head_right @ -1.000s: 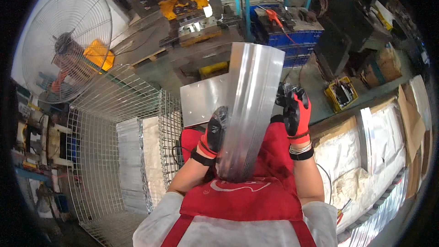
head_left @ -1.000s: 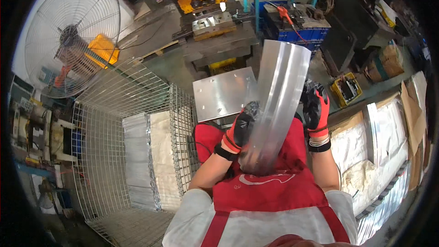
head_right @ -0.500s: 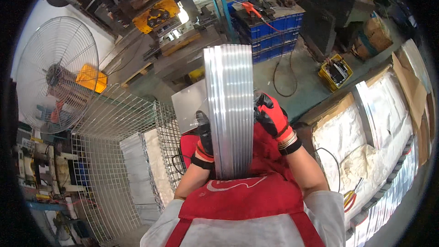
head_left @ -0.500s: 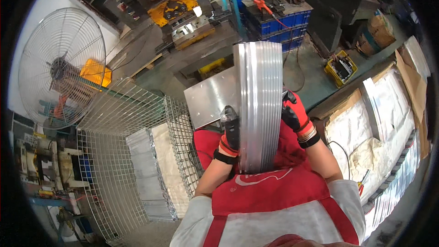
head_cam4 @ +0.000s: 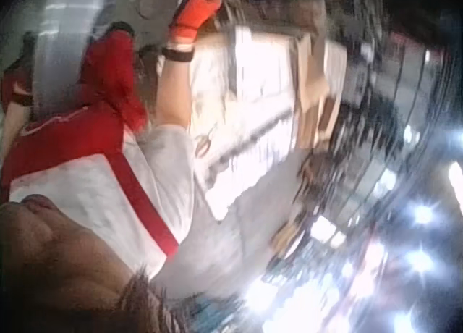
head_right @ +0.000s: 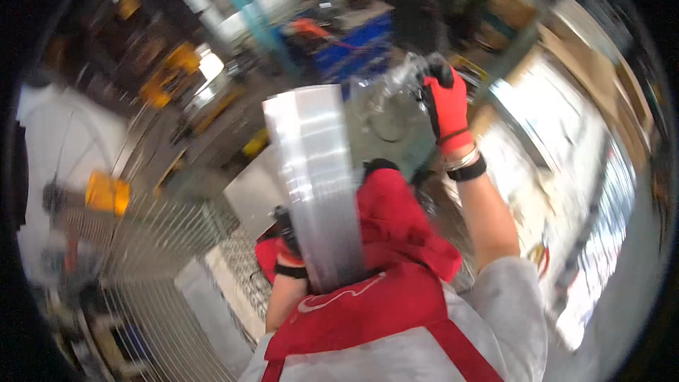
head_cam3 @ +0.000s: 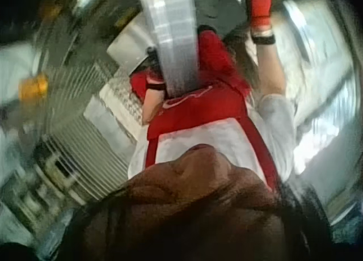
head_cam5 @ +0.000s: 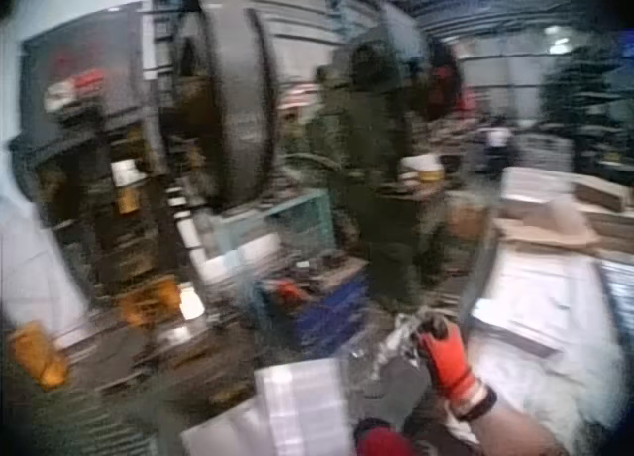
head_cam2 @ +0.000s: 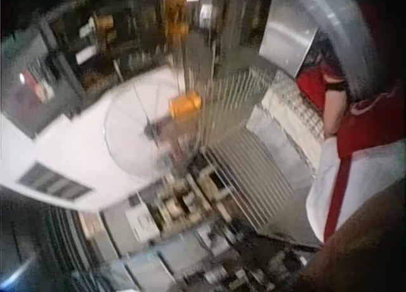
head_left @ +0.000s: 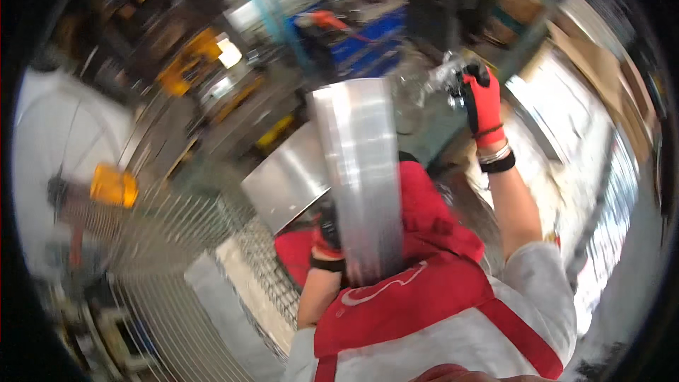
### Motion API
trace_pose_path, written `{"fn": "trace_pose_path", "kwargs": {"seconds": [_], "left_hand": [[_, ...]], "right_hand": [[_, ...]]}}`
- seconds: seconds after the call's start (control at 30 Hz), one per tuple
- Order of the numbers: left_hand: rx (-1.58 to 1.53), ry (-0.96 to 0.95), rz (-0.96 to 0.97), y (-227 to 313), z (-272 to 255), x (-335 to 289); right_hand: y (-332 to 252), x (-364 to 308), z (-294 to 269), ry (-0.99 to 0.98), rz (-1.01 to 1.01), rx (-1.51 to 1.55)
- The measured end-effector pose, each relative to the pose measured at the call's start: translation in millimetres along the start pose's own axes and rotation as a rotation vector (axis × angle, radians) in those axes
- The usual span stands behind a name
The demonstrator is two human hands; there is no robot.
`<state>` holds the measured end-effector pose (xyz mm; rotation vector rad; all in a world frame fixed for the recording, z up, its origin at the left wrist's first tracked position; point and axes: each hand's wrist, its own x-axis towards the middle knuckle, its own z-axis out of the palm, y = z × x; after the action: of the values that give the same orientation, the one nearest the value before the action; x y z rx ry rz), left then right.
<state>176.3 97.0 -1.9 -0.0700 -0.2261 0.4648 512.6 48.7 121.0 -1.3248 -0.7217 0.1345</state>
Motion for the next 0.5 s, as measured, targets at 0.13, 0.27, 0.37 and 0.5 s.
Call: {"fn": "trace_pose_path", "kwargs": {"seconds": [0.13, 0.27, 0.37, 0.5], "left_hand": [[0.503, 0.099, 0.113, -3, 22, 9], [0.660, 0.180, 0.132, 1, 17, 17], [0.642, 0.234, 0.092, 0, 15, 27], [0.613, 0.260, 0.032, 1, 10, 40]], "right_hand": [[-38, 27, -143, -0.192, 0.144, -0.037], [-91, -1, -255, 0.118, 0.326, -0.247], [-79, -29, -366, 0.419, 0.454, -0.511], [-25, -89, -537, 0.402, 0.247, -0.982]]}}
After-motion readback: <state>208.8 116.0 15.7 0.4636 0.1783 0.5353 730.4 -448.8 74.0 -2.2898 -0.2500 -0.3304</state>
